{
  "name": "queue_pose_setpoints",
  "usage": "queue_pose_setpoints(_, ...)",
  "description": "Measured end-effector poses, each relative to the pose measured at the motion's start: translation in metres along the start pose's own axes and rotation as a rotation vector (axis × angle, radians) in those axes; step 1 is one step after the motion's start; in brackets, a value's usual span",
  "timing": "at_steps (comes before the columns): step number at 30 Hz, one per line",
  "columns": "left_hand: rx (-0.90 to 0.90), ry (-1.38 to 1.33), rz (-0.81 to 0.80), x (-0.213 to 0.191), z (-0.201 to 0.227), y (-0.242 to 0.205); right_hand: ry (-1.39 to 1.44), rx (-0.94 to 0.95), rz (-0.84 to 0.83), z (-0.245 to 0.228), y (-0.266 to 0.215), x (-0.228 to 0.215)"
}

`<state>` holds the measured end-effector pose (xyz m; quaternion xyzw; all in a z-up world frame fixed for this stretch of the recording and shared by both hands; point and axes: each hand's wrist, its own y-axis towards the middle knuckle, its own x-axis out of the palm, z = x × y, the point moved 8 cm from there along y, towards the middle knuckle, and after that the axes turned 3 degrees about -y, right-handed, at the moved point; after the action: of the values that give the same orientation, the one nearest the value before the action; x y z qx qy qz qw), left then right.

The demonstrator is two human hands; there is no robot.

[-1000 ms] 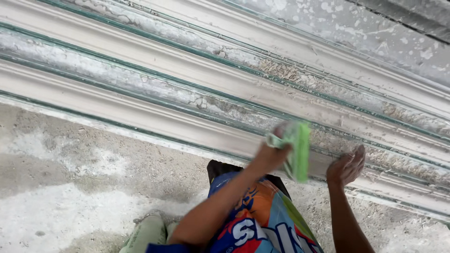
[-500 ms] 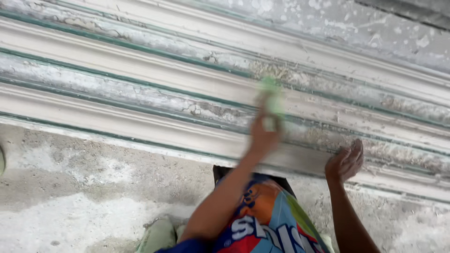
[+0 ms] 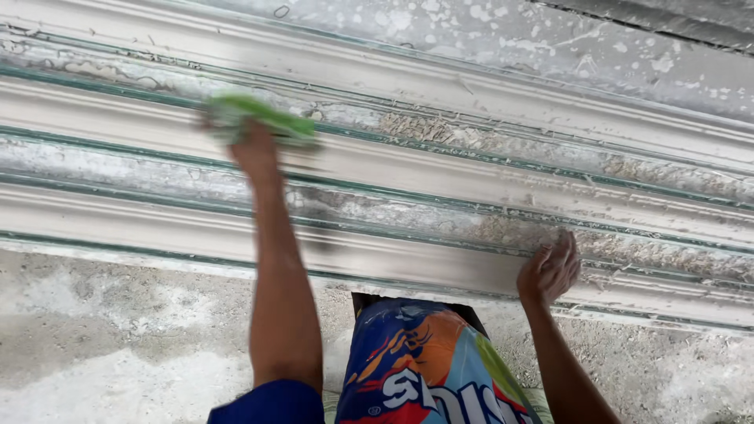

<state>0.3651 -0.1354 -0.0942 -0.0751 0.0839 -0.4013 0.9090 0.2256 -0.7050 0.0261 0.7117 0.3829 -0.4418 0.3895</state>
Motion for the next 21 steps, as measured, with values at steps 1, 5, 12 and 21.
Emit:
queue_pose_setpoints(1, -0.062, 0.146, 0.093, 0.025, -0.026, -0.010, 0.007, -0.001, -0.028, -0.001, 0.001, 0.001)
queue_pose_setpoints(5, -0.155, 0.342, -0.374, 0.208, 0.075, -0.180, 0.002, 0.008, -0.062, -0.017, 0.004, -0.002)
queue_pose_setpoints(12, -0.121, 0.257, -0.359, 0.225, 0.114, -0.171, 0.246, -0.125, -0.080, 0.039, 0.030, -0.010)
queue_pose_setpoints(21, 0.203, 0.709, 0.173, 0.210, -0.010, -0.146, 0.271, -0.241, 0.019, 0.198, 0.193, -0.066)
